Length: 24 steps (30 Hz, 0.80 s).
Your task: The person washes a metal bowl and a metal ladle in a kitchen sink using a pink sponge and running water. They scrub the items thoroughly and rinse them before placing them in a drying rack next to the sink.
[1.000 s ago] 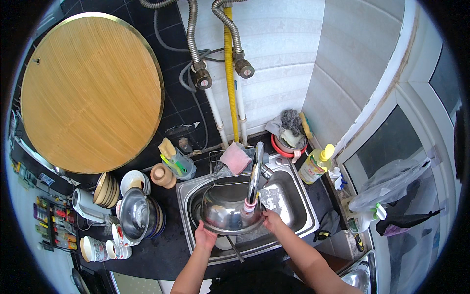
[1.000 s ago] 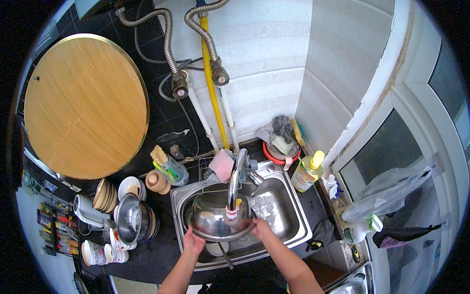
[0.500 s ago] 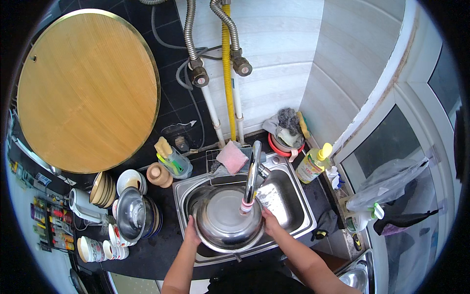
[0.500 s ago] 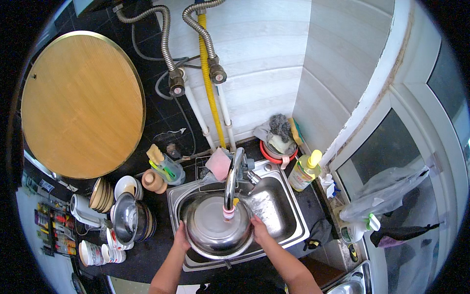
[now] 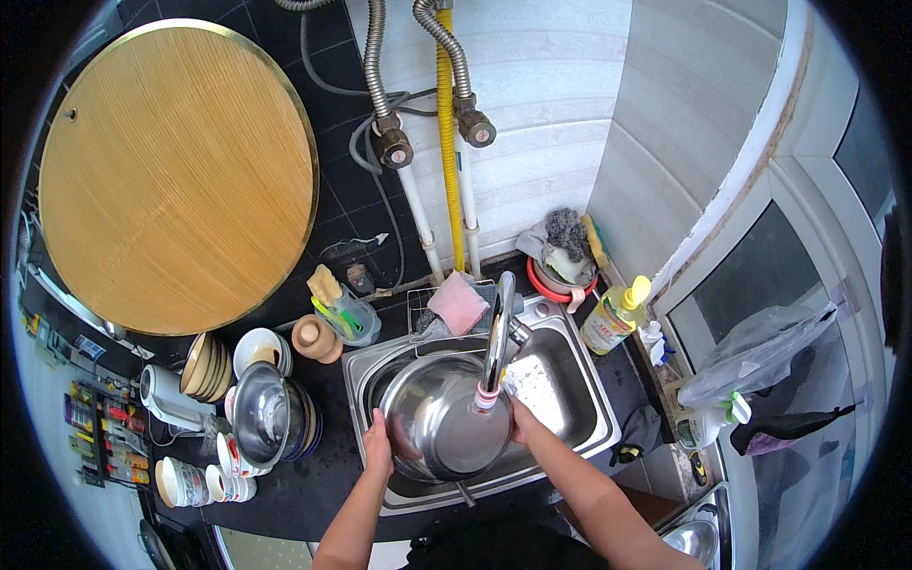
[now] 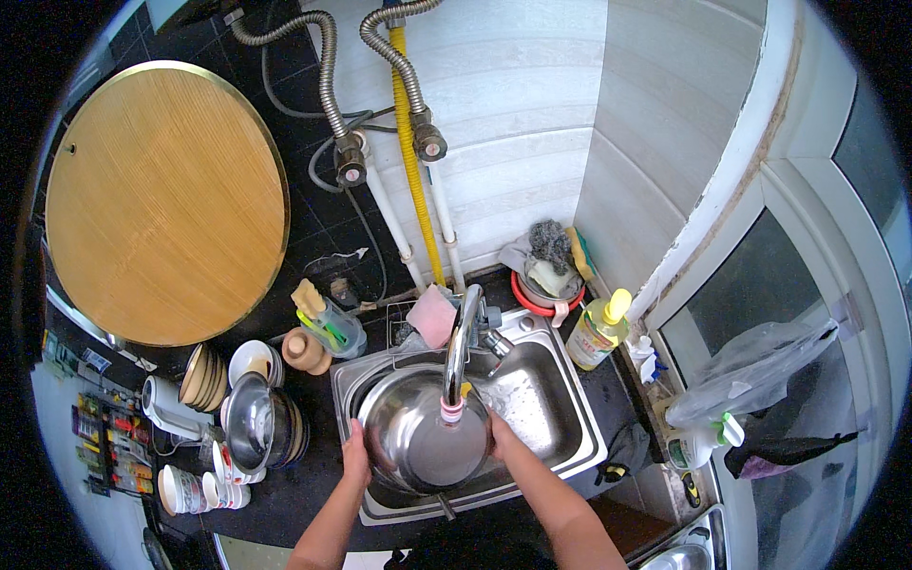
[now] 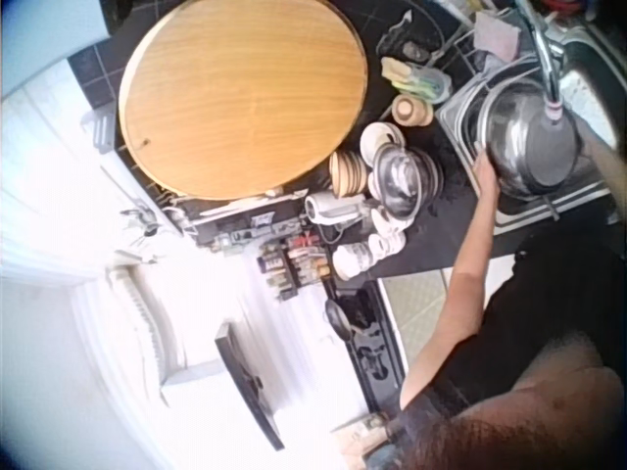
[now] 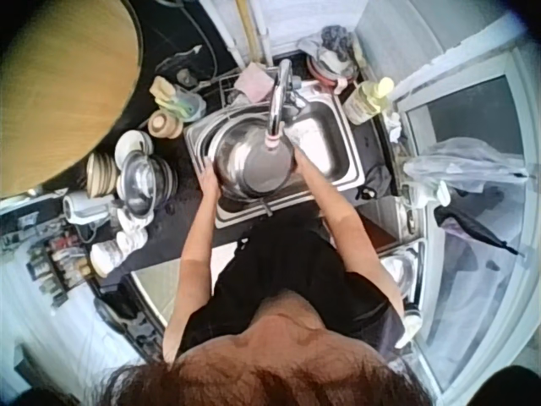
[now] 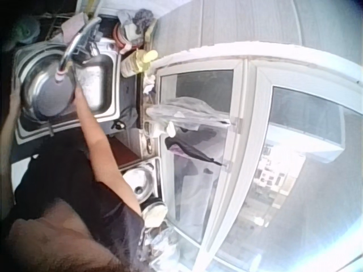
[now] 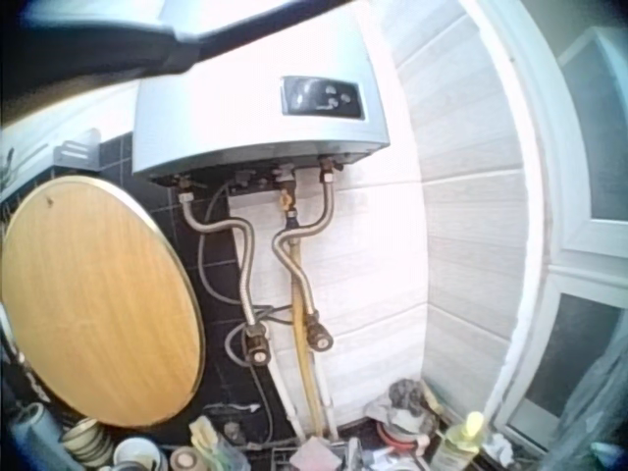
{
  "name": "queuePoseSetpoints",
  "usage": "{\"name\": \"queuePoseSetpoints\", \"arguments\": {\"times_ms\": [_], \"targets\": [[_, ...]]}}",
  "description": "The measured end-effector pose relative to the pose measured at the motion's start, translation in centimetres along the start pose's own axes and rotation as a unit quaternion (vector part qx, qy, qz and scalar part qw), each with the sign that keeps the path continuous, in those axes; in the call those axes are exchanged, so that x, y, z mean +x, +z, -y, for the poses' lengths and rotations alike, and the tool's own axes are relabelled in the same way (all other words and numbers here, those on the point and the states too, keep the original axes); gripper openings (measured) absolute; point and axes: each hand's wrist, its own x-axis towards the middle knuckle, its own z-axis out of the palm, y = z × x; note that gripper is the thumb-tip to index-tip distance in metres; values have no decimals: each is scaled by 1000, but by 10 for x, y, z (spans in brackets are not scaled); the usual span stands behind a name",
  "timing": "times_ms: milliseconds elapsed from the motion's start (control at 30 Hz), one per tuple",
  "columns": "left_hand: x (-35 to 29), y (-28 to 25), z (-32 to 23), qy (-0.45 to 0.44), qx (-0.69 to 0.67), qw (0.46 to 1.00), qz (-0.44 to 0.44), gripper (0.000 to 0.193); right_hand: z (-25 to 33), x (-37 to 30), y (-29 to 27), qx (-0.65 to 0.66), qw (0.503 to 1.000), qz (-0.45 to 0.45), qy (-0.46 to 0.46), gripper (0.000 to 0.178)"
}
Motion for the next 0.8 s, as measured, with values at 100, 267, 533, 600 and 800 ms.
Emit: {"name": "queuePoseSetpoints", "arguments": {"times_ms": [100, 267, 533, 600, 800], "targets": [[-4, 4, 9, -29, 34, 999, 6, 56, 11, 11, -13, -22, 1000, 4, 3, 54], [-26, 26, 12, -22, 20, 1000, 9, 52, 26, 0, -17, -49, 995, -66, -65, 48], [-35, 46, 46, 27, 121, 988, 88, 48, 28, 10, -14, -319, 817, -98, -470, 34], [-48, 62, 39, 18, 93, 989, 117, 47, 37, -32, 16, -477, 696, -98, -528, 31], [-45, 82, 45, -39, 61, 991, 115, 47, 12, -91, 63, -671, 398, 1, -625, 28]]}}
